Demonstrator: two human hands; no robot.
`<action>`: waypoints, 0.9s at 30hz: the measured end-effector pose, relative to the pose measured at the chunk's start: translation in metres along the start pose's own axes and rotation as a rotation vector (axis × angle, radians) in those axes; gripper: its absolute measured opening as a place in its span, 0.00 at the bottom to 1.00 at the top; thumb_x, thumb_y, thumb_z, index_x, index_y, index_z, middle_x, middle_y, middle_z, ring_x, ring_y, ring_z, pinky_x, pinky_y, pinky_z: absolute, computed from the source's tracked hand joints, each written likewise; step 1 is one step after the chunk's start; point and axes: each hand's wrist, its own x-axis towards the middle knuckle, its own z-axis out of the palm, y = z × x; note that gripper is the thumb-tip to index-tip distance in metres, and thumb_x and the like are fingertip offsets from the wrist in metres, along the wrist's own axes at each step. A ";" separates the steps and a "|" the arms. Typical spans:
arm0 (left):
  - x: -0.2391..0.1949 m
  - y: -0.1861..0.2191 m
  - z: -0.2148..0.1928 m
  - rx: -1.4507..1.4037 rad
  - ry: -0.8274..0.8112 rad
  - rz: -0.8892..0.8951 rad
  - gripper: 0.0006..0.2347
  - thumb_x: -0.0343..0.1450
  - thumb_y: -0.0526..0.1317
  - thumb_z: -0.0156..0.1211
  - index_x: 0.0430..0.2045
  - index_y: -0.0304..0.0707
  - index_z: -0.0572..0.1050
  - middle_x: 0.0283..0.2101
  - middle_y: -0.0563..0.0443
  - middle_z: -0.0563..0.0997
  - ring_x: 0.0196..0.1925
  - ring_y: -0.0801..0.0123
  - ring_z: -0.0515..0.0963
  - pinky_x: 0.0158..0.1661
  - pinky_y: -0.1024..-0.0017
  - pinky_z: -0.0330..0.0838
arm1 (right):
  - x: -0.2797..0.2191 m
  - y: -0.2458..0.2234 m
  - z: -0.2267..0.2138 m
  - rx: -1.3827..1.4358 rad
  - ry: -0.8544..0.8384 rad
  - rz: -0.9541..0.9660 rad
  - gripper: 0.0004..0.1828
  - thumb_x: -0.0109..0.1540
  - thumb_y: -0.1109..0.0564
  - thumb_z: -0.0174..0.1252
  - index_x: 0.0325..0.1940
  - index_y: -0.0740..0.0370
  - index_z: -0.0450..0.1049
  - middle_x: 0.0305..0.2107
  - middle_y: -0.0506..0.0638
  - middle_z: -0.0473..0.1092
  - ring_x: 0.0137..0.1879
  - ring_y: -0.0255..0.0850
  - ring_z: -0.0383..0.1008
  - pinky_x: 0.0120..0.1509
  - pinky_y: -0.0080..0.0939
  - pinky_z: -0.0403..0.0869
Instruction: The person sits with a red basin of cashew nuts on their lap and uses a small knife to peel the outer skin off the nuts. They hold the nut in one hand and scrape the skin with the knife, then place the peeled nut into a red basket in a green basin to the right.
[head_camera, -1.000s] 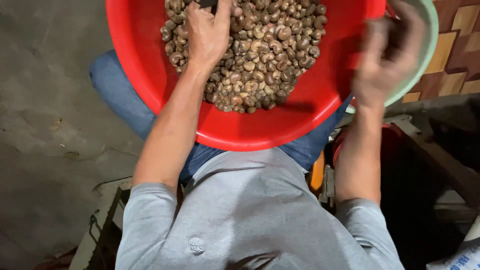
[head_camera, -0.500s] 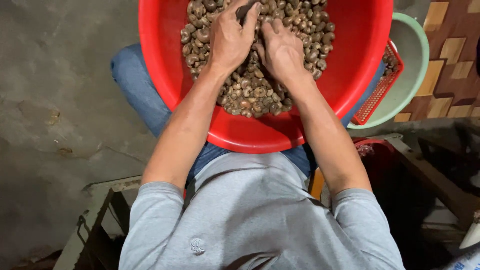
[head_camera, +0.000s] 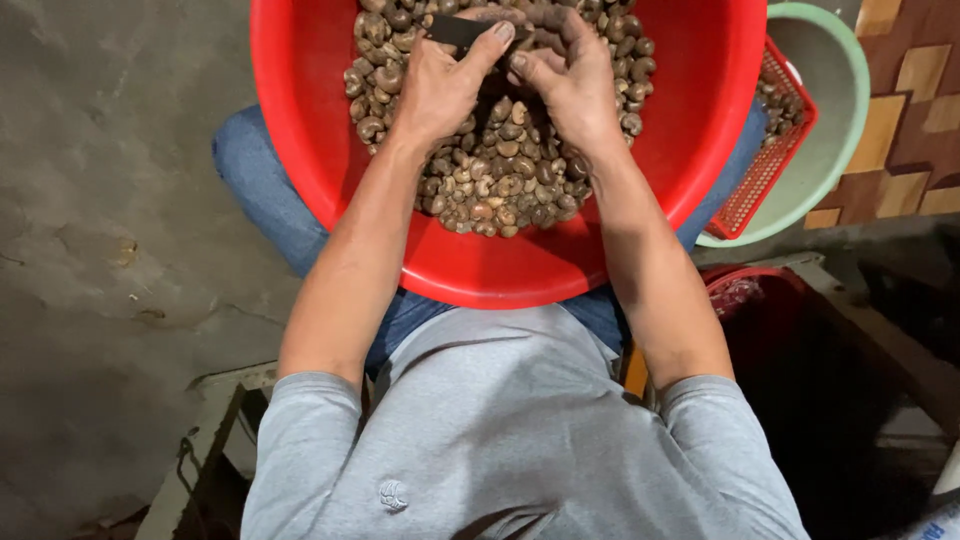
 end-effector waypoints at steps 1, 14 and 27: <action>0.001 0.003 -0.001 0.026 -0.010 0.002 0.11 0.75 0.45 0.59 0.43 0.39 0.81 0.43 0.54 0.86 0.46 0.71 0.84 0.47 0.73 0.81 | 0.001 0.002 -0.001 0.065 0.000 0.008 0.17 0.69 0.71 0.58 0.60 0.65 0.65 0.51 0.56 0.72 0.46 0.37 0.78 0.55 0.36 0.83; -0.001 0.004 0.000 -0.113 0.048 -0.037 0.08 0.74 0.44 0.63 0.40 0.41 0.82 0.41 0.56 0.84 0.41 0.75 0.81 0.38 0.76 0.82 | -0.001 -0.003 0.003 -0.085 0.108 -0.113 0.16 0.67 0.69 0.64 0.55 0.63 0.67 0.46 0.54 0.72 0.46 0.36 0.77 0.52 0.32 0.80; -0.004 0.002 0.005 -0.058 0.040 0.023 0.10 0.76 0.43 0.60 0.45 0.38 0.79 0.46 0.52 0.83 0.46 0.69 0.83 0.44 0.73 0.86 | -0.002 -0.001 0.005 -0.180 0.179 -0.126 0.12 0.67 0.67 0.65 0.50 0.63 0.69 0.39 0.52 0.74 0.42 0.35 0.76 0.44 0.31 0.79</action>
